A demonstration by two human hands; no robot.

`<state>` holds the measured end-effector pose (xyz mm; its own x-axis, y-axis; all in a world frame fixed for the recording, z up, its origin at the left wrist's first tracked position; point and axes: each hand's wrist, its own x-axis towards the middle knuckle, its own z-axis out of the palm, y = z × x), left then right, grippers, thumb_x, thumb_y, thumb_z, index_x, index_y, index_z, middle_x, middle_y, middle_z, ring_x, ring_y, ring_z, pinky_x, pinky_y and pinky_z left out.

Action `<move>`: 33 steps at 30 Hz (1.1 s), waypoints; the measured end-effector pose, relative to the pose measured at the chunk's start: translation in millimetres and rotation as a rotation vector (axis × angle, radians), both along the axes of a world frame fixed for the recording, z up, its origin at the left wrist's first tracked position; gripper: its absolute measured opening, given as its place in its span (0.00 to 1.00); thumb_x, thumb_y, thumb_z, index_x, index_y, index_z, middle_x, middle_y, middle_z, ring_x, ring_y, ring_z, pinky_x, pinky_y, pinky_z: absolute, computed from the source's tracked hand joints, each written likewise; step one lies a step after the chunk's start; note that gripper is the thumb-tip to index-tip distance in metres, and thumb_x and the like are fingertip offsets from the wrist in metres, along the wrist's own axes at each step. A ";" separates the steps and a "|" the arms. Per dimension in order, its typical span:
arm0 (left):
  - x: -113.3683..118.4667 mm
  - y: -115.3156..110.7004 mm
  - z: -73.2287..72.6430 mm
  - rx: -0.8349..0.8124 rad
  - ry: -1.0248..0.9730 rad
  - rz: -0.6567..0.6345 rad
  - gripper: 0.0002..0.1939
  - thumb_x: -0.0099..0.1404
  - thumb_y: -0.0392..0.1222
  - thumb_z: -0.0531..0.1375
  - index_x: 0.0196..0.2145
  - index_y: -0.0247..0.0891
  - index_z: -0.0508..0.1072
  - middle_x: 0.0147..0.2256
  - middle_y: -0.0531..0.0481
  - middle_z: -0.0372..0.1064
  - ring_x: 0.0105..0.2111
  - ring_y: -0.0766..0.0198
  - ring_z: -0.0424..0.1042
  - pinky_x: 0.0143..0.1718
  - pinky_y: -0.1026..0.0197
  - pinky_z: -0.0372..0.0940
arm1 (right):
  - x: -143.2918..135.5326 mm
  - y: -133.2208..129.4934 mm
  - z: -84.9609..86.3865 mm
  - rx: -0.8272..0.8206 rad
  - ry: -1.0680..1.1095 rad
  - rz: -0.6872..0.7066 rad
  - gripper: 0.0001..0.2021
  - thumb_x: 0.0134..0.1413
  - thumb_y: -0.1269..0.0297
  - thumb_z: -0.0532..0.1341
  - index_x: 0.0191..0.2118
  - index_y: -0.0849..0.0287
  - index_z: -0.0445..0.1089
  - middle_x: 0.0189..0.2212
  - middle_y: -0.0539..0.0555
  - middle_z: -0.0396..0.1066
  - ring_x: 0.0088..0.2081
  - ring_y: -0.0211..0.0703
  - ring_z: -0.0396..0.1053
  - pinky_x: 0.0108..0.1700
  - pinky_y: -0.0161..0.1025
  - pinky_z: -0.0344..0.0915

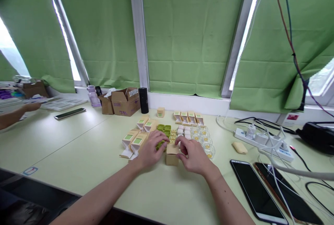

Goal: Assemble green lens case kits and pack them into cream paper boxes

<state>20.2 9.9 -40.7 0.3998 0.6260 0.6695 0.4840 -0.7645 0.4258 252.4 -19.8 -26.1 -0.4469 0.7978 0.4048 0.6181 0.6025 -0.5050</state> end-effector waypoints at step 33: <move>0.7 0.5 0.8 0.018 0.070 0.069 0.09 0.71 0.36 0.57 0.33 0.40 0.74 0.38 0.45 0.75 0.43 0.52 0.69 0.47 0.45 0.64 | 0.3 -0.6 1.1 0.068 -0.113 -0.103 0.19 0.51 0.75 0.59 0.48 0.52 0.60 0.21 0.41 0.63 0.25 0.43 0.62 0.31 0.36 0.49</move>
